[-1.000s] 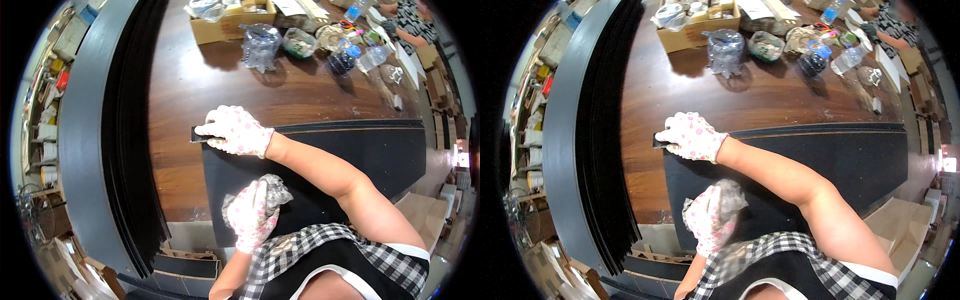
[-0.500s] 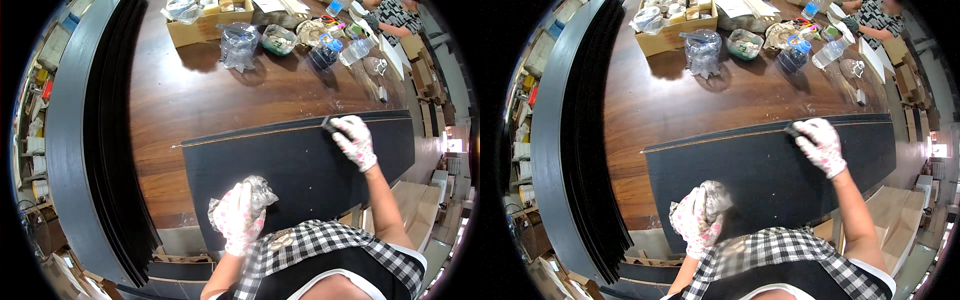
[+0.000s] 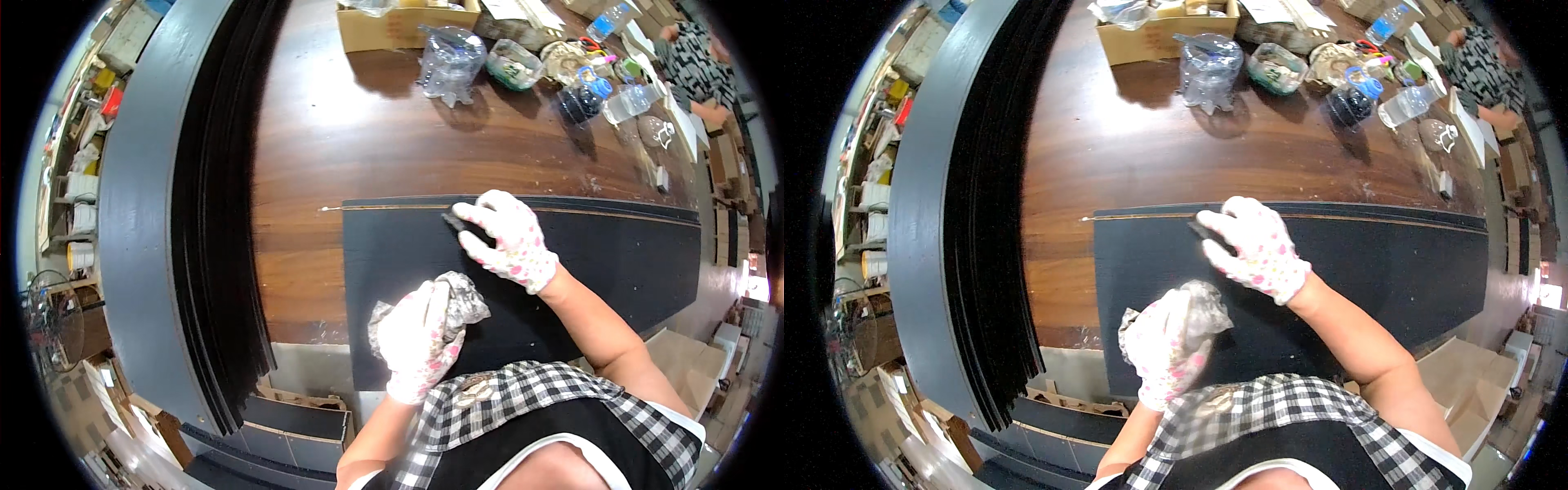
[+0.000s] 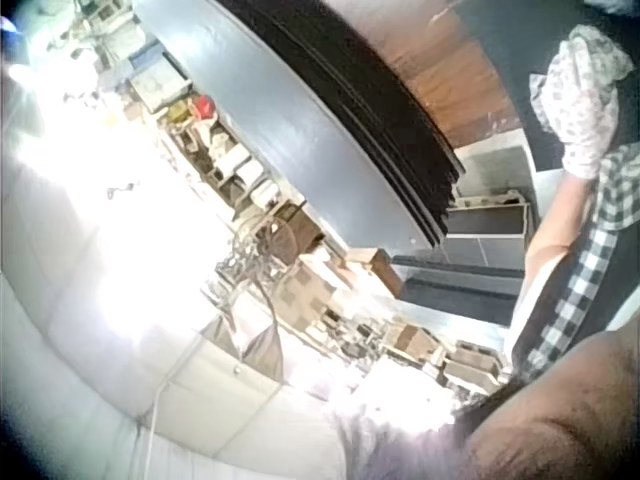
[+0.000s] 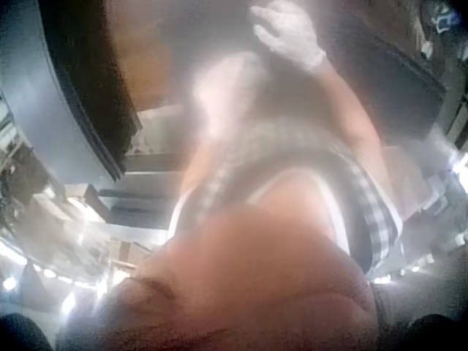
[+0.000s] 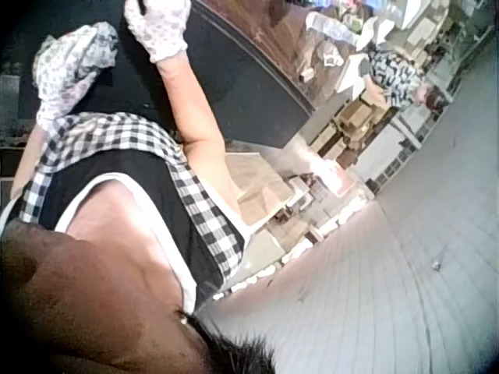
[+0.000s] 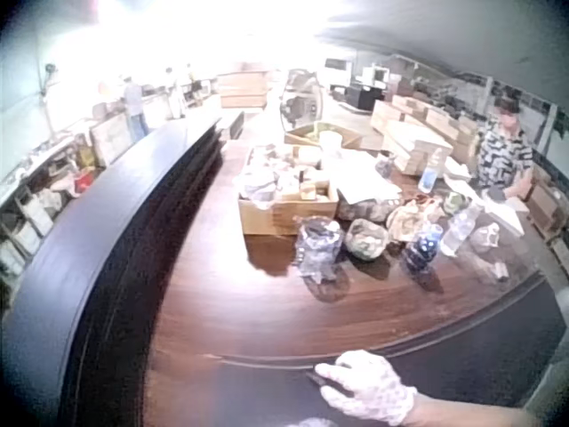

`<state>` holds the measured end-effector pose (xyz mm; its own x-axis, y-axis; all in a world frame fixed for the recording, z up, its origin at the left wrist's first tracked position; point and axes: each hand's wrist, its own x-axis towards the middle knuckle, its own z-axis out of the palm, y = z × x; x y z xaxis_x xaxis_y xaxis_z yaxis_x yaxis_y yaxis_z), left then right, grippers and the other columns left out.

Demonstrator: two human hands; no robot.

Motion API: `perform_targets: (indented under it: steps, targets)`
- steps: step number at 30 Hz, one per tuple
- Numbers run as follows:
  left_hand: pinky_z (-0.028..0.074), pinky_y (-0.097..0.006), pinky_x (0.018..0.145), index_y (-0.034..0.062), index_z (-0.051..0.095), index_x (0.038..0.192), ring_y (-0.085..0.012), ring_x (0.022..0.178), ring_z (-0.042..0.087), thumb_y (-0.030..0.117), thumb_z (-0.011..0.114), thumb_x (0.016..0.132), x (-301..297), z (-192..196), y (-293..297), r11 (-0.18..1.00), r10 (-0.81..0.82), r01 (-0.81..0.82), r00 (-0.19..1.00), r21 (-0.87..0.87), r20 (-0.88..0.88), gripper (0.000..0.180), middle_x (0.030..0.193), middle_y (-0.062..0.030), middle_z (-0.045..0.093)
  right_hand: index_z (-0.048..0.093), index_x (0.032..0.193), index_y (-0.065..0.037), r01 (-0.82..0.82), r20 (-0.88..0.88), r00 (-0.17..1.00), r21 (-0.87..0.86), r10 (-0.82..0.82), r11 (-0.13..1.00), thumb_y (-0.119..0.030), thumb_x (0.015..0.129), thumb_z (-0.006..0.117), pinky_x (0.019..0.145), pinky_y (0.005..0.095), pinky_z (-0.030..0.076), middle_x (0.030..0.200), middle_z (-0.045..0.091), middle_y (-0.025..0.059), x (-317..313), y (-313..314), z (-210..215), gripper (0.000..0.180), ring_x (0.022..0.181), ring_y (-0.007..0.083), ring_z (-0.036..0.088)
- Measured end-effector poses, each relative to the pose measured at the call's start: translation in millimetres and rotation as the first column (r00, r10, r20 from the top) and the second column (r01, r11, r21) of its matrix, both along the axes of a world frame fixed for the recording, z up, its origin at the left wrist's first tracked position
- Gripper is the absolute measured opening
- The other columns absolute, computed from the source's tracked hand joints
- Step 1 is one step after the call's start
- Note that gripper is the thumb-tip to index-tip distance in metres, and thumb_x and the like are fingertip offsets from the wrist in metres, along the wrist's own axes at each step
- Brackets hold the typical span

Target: The person wipes the surface and edges of black furniture boards with a cloth, handling and turning each board individually before moving them to a stack.

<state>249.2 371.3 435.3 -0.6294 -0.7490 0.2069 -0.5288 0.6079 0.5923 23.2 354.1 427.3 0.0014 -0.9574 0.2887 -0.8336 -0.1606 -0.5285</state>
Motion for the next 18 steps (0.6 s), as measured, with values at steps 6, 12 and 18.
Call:
perform_targets:
  steps: [6,12,18]
  targets:
    - [0.050,-0.044,0.085,0.0091,0.054,0.133,-0.0321,0.102,0.061,0.021,0.081,0.064,3,-3,6,1.000,0.003,-0.004,0.998,0.025,0.063,0.075,0.120,-0.0140,0.062,0.065,0.100,-0.008,-0.217,0.063,0.972,-0.104,0.224,0.971,-0.021,0.078,0.069,0.068,0.0405,0.049,0.085,0.055,0.0114,71,-82,-10,0.026,0.080,0.0290,0.057]
    - [0.049,-0.043,0.085,0.0094,0.055,0.132,-0.0312,0.102,0.061,0.023,0.080,0.065,2,-4,4,0.999,0.001,-0.001,1.000,0.033,0.015,0.072,0.121,-0.0132,0.061,0.067,0.109,-0.011,-0.247,0.050,0.966,-0.113,0.254,0.962,-0.019,0.076,0.072,0.068,0.0407,0.049,0.086,0.057,0.0118,48,-70,-12,0.035,0.079,0.0297,0.058]
    - [0.049,-0.043,0.086,0.0097,0.055,0.132,-0.0315,0.103,0.062,0.023,0.080,0.066,3,-4,6,0.999,0.007,-0.007,1.000,0.041,0.012,0.072,0.121,-0.0135,0.062,0.069,0.109,-0.010,0.057,-0.050,0.998,0.188,-0.048,0.980,-0.018,0.078,0.071,0.071,0.0385,0.051,0.088,0.061,0.0108,-69,48,23,0.032,0.080,0.0294,0.061]
